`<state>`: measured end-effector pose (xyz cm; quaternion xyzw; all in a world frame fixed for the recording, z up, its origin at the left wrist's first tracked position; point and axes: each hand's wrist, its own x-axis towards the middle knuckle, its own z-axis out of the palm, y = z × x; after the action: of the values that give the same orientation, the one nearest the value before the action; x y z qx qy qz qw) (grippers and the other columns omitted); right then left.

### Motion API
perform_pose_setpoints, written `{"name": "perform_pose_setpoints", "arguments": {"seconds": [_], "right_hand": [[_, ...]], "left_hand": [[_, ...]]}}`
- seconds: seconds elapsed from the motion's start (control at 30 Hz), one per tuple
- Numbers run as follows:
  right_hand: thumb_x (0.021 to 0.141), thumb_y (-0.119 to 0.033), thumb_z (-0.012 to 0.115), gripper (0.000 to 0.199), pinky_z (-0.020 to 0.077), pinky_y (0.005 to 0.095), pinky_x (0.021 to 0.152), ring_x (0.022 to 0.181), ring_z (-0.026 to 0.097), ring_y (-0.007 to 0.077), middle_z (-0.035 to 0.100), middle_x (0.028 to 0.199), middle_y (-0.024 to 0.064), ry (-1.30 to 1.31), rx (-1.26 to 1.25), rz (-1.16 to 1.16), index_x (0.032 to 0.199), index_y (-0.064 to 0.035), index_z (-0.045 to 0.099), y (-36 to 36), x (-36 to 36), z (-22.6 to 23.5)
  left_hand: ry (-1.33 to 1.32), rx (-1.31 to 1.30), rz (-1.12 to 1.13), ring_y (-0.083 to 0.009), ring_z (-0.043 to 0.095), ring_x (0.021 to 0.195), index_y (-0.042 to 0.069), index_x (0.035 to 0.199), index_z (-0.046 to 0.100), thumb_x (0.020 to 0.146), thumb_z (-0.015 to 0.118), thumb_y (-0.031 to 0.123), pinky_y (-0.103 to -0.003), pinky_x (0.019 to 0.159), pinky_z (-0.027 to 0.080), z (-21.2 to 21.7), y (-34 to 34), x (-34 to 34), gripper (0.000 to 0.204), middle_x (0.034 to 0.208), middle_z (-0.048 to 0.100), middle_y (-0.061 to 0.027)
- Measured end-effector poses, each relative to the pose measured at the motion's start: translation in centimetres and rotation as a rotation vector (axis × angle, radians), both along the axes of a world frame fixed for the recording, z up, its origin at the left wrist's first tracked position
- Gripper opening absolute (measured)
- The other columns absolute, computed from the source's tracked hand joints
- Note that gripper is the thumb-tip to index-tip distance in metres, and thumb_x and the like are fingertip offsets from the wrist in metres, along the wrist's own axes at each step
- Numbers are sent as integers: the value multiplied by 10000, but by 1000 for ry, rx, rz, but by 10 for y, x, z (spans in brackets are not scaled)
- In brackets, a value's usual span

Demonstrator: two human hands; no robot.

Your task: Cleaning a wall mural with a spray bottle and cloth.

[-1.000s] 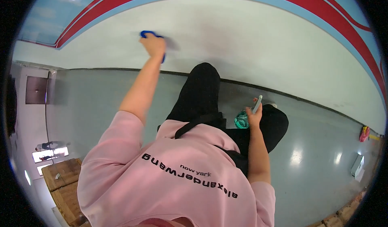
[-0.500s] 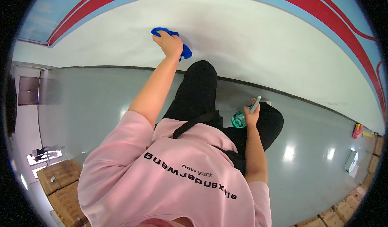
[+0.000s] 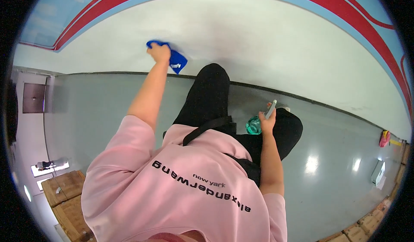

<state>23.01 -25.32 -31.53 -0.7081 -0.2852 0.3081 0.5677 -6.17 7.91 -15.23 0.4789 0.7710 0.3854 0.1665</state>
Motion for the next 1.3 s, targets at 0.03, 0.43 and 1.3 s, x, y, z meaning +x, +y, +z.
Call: {"name": "perform_pose_setpoints", "arguments": {"seconds": [0.03,0.43,1.3], "right_hand": [[670,-27,621,544,395,300,821,924,508,187,487,1138,99,-28,-10,12,1179,-58,432,0,-1,1],[646,-29,622,554,357,319,885,1071,464,209,488,1152,98,-19,-50,47,1168,-82,442,1,7,-6],[648,-24,619,535,406,296,802,950,500,170,493,1116,72,-62,-123,76,1153,-73,451,5,3,4]], "left_hand": [[69,-35,38,-422,449,1003,-68,1189,364,721,477,78,-418,878,388,1,1,-12,503,1183,307,-297],[143,67,-278,-410,428,1010,-70,1166,426,701,484,76,-379,898,355,-9,2,-25,491,1104,378,-286],[-66,-34,-451,-418,447,937,-84,1083,403,720,573,161,-429,829,382,48,-57,74,470,1045,366,-295]]}}
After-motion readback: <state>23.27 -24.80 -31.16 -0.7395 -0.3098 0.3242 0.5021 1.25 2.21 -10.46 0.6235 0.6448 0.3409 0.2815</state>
